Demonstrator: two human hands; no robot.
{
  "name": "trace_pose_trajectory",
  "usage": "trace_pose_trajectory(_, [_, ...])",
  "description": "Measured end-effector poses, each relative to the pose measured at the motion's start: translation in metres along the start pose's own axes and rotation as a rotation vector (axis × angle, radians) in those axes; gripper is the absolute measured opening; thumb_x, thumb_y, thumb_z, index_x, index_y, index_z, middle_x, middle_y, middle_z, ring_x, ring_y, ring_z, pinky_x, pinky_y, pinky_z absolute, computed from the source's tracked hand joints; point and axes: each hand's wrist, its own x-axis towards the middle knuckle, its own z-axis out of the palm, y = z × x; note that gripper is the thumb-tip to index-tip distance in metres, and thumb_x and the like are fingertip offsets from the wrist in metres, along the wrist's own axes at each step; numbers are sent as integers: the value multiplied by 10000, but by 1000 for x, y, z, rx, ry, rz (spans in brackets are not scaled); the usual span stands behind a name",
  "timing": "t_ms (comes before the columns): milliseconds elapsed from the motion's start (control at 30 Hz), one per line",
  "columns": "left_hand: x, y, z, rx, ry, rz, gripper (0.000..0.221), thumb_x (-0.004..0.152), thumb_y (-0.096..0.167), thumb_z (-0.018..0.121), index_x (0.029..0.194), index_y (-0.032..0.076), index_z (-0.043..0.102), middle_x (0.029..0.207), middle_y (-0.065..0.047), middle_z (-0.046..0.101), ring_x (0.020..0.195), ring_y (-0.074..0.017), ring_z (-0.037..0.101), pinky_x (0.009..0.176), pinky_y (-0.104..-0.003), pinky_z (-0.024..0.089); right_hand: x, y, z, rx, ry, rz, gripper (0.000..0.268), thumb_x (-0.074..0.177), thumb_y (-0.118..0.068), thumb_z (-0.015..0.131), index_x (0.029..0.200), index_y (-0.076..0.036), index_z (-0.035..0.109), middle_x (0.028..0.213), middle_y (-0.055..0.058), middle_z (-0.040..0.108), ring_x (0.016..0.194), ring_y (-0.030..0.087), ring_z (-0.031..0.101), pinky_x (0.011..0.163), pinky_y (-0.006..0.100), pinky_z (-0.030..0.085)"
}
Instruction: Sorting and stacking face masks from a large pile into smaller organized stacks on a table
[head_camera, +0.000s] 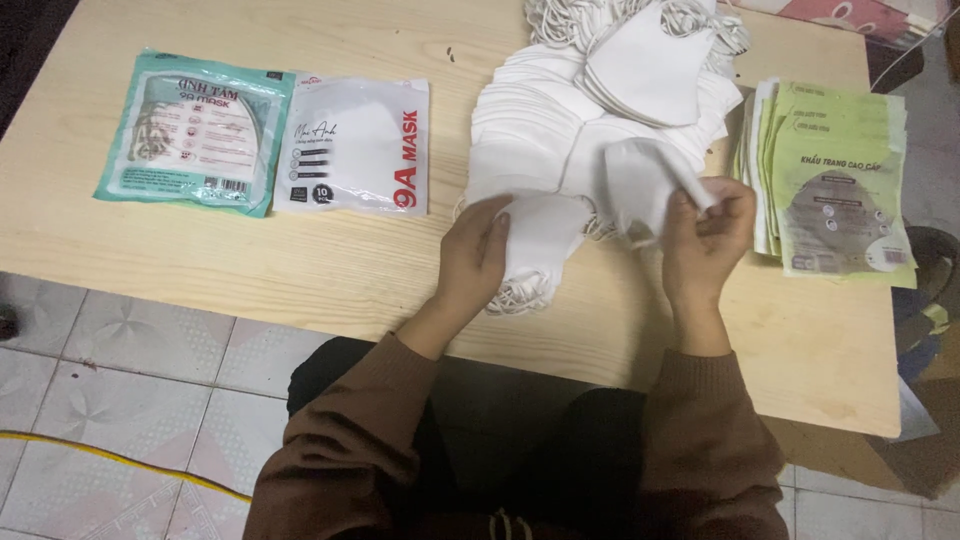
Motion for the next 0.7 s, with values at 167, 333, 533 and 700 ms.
trace_pose_trajectory(167, [-2,-24,6,-278,-21,-390,326,1080,275,507,1250,72,698,1126,-184,737,1131,-275,672,970,-447,545,-18,1,5,256,-11,328,309,1007,29,635,1261,-79,497,1102,65,647,1010,163,673,914,297,594])
trace_pose_trajectory(333, [1,-31,9,-472,-6,-527,355,1095,252,483,1286,5,653,1126,-226,720,1056,-245,678,908,-440,582,-35,-69,50,267,-16,733,187,956,-14,694,1109,-57,596,867,41,705,775,159,747,678,280,632])
trace_pose_trajectory(533, [-5,-55,15,-511,29,-559,364,1107,255,472,1294,-5,643,1117,-200,714,1054,-226,673,914,-432,589,-52,-41,70,222,-124,768,216,917,6,722,1113,-15,634,894,106,745,775,165,751,648,291,633])
trace_pose_trajectory(700, [3,-2,4,-483,32,-502,369,1107,230,464,1316,-24,630,1161,-226,706,1115,-240,632,994,-447,539,-49,-95,89,272,-164,814,257,932,-14,700,1172,3,609,921,105,730,724,151,724,626,284,633])
